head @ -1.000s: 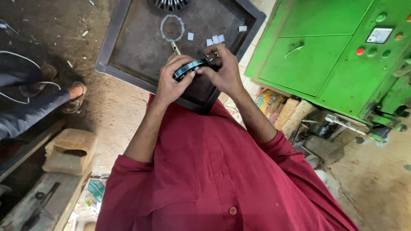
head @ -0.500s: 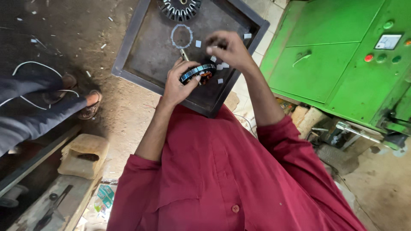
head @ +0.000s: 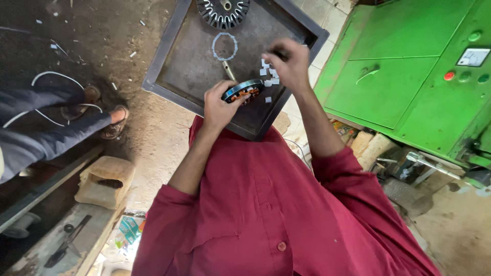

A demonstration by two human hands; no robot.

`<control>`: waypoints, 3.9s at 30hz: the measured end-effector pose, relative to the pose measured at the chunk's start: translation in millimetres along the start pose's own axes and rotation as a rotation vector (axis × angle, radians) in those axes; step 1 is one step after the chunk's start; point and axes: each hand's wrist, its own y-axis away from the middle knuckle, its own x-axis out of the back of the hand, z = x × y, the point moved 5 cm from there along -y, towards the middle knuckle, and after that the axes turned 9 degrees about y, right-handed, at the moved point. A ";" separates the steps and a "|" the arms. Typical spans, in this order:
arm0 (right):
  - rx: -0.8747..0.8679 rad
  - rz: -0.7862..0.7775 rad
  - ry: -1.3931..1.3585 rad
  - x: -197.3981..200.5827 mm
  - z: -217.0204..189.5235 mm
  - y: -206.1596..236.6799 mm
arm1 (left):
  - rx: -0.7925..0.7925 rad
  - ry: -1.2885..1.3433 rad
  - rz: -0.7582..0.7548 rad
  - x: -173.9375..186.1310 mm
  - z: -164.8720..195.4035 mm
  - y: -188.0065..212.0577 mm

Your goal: The person places small white rectangular insulating pieces into the slots of a motor stator held in their left hand. They then move to a green machine and use a screwdriver to adjust a component on the machine.

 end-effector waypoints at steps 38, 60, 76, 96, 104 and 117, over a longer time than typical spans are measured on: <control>0.399 0.034 0.194 -25.4 -41.8 86.2 | 0.070 0.221 -0.137 -0.1 -15.4 -6.5; 0.435 -0.037 0.392 -25.9 -71.1 79.0 | 0.055 0.184 -0.221 3.2 -9.2 -9.2; 0.228 -0.032 0.240 -25.0 -33.0 66.8 | -0.067 0.045 -0.228 0.2 4.5 -14.7; 0.315 -0.044 0.634 10.2 14.2 3.1 | 0.070 0.024 -0.179 3.2 7.7 -14.6; 0.320 -0.065 0.679 4.5 26.4 7.0 | 0.091 0.117 -0.193 3.9 8.1 -13.8; -0.126 -0.039 -0.518 -8.9 23.2 77.8 | 0.209 0.233 -0.181 -0.1 -9.3 -14.2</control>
